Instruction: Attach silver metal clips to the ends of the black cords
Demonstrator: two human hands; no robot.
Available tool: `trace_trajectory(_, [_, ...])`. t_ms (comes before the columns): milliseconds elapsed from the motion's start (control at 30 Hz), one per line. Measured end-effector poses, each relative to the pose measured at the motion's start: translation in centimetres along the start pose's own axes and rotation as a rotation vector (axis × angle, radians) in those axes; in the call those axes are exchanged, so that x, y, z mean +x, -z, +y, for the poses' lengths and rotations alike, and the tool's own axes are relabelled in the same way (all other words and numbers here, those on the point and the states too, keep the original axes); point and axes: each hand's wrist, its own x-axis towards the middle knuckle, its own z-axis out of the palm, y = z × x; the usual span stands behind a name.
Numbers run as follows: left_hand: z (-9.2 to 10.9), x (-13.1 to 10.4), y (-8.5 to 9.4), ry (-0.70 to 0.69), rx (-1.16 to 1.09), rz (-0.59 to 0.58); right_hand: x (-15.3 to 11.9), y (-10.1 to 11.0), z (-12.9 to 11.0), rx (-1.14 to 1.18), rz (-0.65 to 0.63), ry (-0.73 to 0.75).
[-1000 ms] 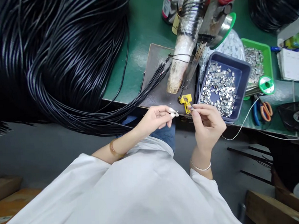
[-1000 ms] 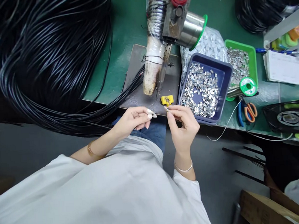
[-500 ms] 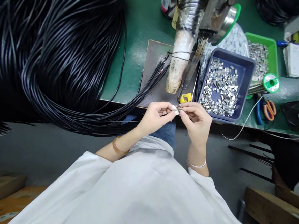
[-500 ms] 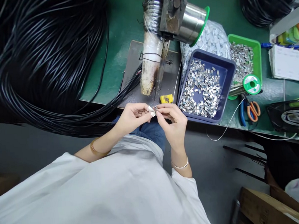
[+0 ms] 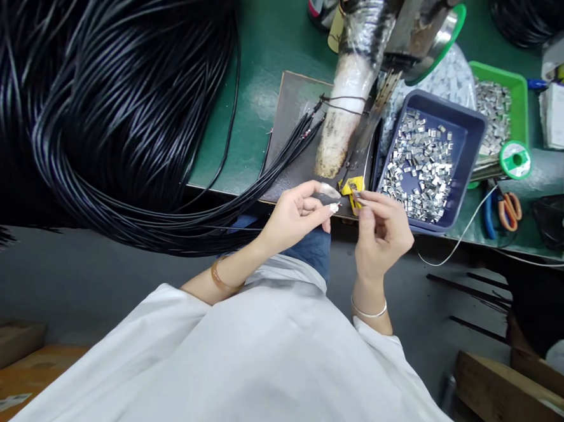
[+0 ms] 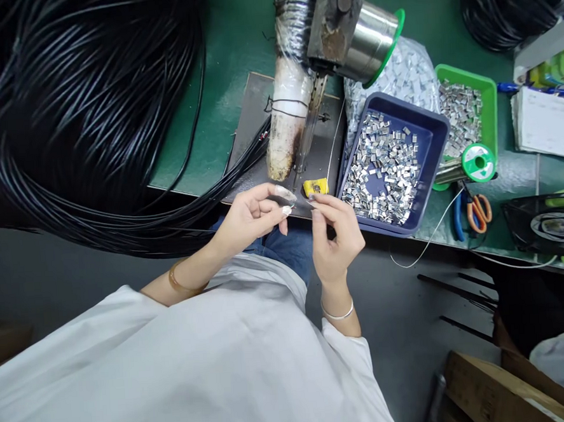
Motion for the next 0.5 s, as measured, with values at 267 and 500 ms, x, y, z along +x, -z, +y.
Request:
trace_trajectory(267, [-0.1,1.1,0.3,-0.016,-0.093,0.045,-0.2,-0.4,-0.3,0.008,0.002,0.178])
trace_trajectory(500, [0.3,1.5,0.3,0.013,-0.119,0.065,0.1,-0.5,0.4,0.062,-0.054,0.027])
